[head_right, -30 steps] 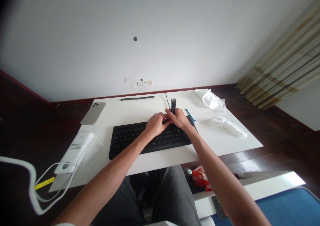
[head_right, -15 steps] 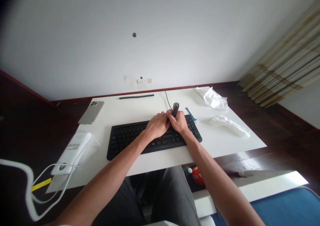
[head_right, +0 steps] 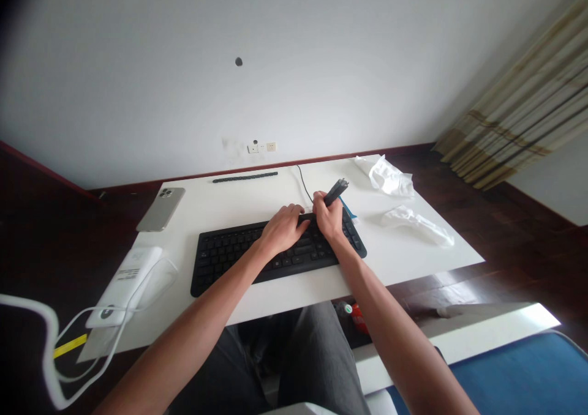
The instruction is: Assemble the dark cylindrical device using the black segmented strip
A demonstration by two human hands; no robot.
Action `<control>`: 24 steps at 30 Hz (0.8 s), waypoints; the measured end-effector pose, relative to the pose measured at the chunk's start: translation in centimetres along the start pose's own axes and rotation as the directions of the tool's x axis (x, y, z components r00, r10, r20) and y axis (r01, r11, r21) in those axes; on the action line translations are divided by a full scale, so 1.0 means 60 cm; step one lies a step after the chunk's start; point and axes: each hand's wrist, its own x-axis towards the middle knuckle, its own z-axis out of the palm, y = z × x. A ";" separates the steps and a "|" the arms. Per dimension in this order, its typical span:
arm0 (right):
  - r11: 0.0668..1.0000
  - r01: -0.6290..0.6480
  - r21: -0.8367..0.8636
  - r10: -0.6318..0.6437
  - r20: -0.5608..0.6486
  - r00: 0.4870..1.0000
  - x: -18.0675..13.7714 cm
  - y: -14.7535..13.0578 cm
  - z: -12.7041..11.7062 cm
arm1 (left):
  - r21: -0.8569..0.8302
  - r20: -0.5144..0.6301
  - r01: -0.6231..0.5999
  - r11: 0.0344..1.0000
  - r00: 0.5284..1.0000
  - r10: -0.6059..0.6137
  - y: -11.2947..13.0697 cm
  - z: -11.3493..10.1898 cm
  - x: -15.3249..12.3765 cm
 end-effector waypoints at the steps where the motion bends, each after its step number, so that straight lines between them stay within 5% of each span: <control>1: 1.000 0.006 0.011 -0.006 -0.004 1.000 0.001 0.000 0.000 | -0.021 -0.013 -0.002 1.000 1.000 0.002 -0.001 0.001 0.000; 9: 0.987 0.159 0.033 -0.159 0.007 0.987 0.002 -0.003 0.001 | -0.232 -0.169 0.034 0.972 0.983 -0.074 -0.010 -0.002 0.002; 14: 0.943 0.277 0.187 -0.286 0.026 0.958 0.002 -0.001 0.002 | -0.368 -0.256 -0.093 0.925 0.967 -0.005 -0.008 -0.009 0.005; 24: 0.868 0.426 0.254 -0.475 0.180 0.861 -0.020 -0.022 0.002 | -0.284 -0.151 -0.090 0.955 0.987 0.048 0.041 -0.044 -0.009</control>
